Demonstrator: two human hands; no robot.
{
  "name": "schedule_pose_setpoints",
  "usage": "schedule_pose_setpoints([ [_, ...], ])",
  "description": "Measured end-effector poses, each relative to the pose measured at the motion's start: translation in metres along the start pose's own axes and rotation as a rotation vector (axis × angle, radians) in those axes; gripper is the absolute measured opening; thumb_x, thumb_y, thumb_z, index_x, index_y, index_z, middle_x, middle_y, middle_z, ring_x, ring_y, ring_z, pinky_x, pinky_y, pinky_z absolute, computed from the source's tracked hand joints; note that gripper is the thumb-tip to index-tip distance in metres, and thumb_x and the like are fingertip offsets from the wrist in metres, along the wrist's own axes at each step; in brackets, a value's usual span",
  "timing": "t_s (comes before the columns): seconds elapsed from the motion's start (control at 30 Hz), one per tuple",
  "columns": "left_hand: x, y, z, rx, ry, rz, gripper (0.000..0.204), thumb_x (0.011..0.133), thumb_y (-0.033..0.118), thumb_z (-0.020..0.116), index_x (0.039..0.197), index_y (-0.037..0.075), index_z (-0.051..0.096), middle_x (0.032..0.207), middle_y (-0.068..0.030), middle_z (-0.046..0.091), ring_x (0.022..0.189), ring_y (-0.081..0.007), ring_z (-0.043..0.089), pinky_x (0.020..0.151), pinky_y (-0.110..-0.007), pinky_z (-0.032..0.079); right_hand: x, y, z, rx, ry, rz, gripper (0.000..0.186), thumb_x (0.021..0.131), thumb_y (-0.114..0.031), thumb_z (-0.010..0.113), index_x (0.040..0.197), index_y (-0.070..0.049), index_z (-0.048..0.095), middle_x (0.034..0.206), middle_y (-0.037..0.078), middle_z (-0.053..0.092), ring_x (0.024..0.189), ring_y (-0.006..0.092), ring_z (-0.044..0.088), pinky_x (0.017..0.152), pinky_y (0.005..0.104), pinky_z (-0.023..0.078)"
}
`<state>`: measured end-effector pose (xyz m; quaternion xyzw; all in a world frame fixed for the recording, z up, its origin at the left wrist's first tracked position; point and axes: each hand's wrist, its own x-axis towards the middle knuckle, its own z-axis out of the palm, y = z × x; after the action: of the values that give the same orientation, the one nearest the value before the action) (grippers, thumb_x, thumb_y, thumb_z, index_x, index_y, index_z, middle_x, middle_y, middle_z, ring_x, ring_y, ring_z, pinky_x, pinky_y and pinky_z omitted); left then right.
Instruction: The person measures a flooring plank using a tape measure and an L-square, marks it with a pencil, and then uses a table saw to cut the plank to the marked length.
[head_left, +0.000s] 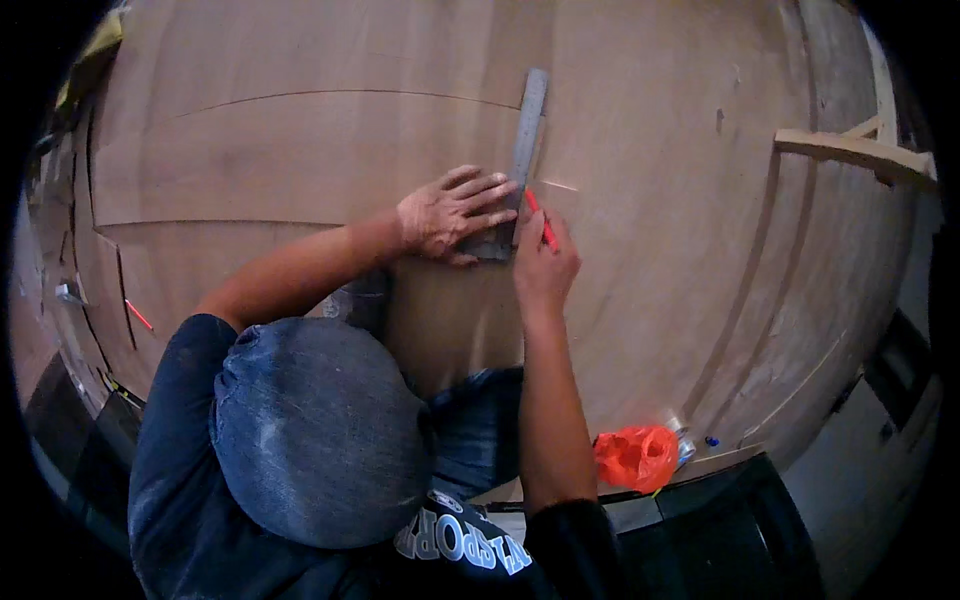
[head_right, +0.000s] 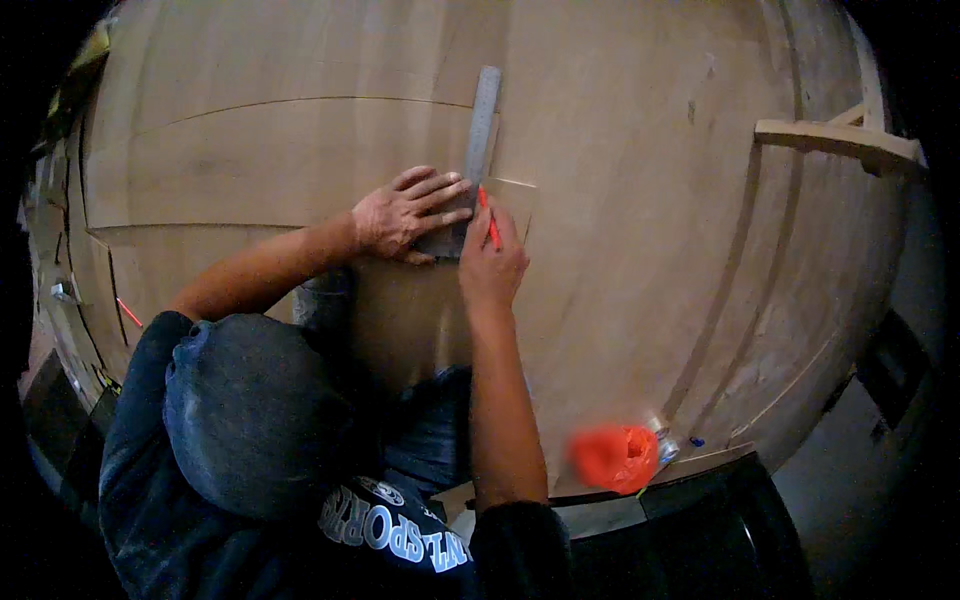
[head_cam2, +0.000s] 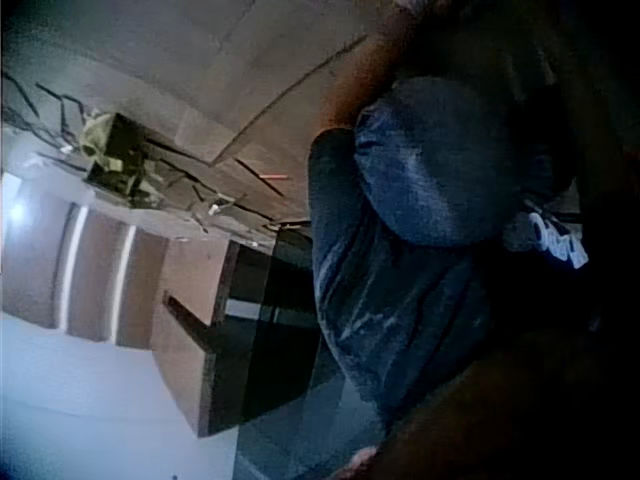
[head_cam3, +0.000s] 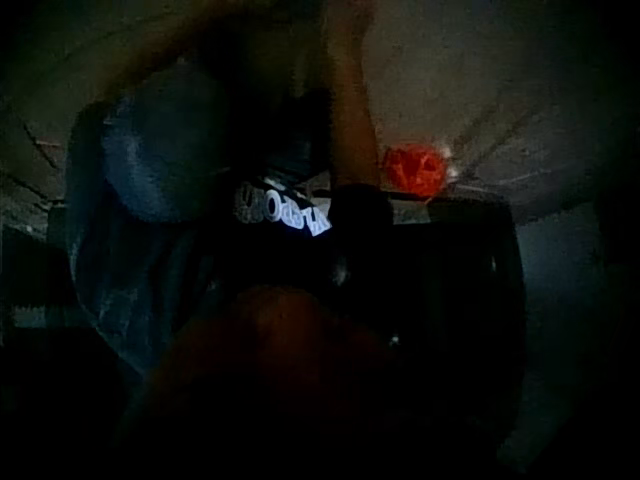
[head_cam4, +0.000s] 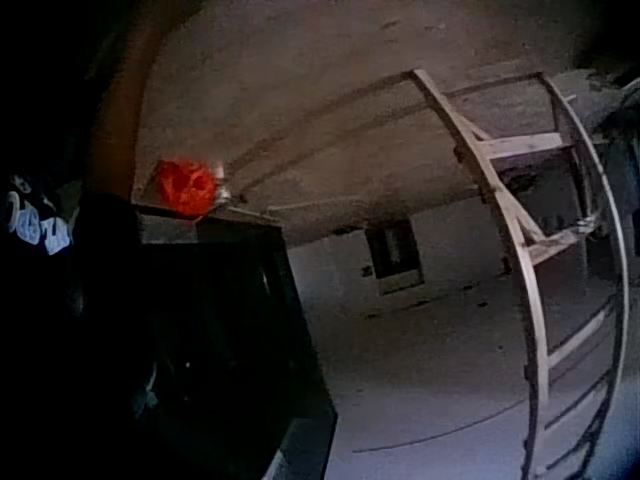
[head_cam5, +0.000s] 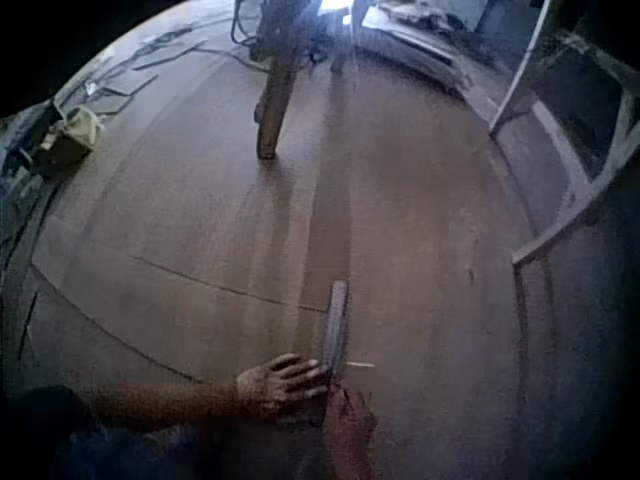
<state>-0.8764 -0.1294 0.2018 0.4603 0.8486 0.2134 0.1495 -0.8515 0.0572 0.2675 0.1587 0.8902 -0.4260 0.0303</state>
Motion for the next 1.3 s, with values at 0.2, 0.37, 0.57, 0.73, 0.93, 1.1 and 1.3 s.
schedule_pose_setpoints([
  [0.2,0.001,0.003,-0.003,-0.012,0.022,-0.006,0.087,0.077,0.054,0.071,0.15,0.019,0.04,0.163,-0.0123,0.023,0.15,-0.028,0.023,0.122,-0.049,0.016,0.042,0.001,0.005,-0.064,-0.063,0.017,0.032,0.101,-0.029,0.05,0.115,-0.007,0.069,0.1,0.022,0.069,0.092,0.0423,0.065,0.078,0.0473,0.052],
  [0.37,0.0,0.002,0.001,0.023,-0.035,-0.006,0.089,0.08,0.059,0.067,0.153,0.019,0.035,0.164,-0.0126,0.021,0.151,-0.0287,0.021,0.122,-0.05,0.014,-0.063,0.018,-0.041,-0.185,-0.266,0.298,0.029,0.1,-0.027,0.054,0.109,-0.005,0.071,0.093,0.019,0.071,0.087,0.028,0.07,0.083,0.0368,0.052],
  [0.57,-0.004,-0.002,0.01,0.032,0.178,0.079,0.074,0.076,0.046,0.074,0.14,0.014,0.052,0.155,-0.0132,0.038,0.143,-0.0293,0.036,0.117,-0.049,0.027,-0.116,0.033,-0.068,0.244,0.073,0.181,0.041,0.1,-0.023,0.057,0.134,0.0,0.052,0.112,0.018,0.067,0.104,0.0242,0.066,0.094,0.0361,0.05],
  [0.73,-0.031,0.042,0.013,-0.134,0.143,0.091,0.035,0.08,0.03,0.072,0.106,0.008,0.068,0.112,-0.01,0.064,0.102,-0.0281,0.063,0.088,-0.044,0.051,-0.081,0.015,-0.018,-0.077,-0.103,0.227,0.061,0.096,-0.022,0.062,0.144,0.004,0.035,0.136,0.03,0.051,0.125,0.0433,0.052,0.105,0.0454,0.042],
  [0.93,-0.082,0.081,0.01,-0.393,0.037,-0.004,0.032,0.092,0.034,0.066,0.114,0.01,0.065,0.111,-0.0135,0.062,0.096,-0.0346,0.064,0.084,-0.046,0.053,-0.07,0.05,0.014,-0.053,0.059,0.212,0.067,0.086,-0.008,0.06,0.144,0.007,0.028,0.139,0.034,0.044,0.127,0.0477,0.047,0.107,0.0489,0.039],
  [1.1,-0.139,0.043,-0.002,-0.768,0.17,-0.578,0.032,0.095,0.027,0.063,0.119,0.006,0.066,0.114,-0.0158,0.065,0.1,-0.0314,0.066,0.087,-0.041,0.054,-0.048,0.098,-0.046,-0.366,0.094,0.366,0.07,0.079,-0.014,0.068,0.141,0.001,0.038,0.131,0.027,0.052,0.12,0.0391,0.053,0.102,0.0464,0.043],
  [1.3,-0.217,0.023,-0.007,-1.034,0.591,-1.025,0.036,0.093,0.022,0.065,0.124,0.003,0.063,0.116,-0.0126,0.068,0.094,-0.0213,0.065,0.084,-0.036,0.054,-0.016,0.087,-0.046,-0.762,0.135,0.128,0.066,0.083,-0.031,0.071,0.139,-0.003,0.05,0.141,0.029,0.043,0.131,0.0448,0.04,0.106,0.0501,0.039],
])
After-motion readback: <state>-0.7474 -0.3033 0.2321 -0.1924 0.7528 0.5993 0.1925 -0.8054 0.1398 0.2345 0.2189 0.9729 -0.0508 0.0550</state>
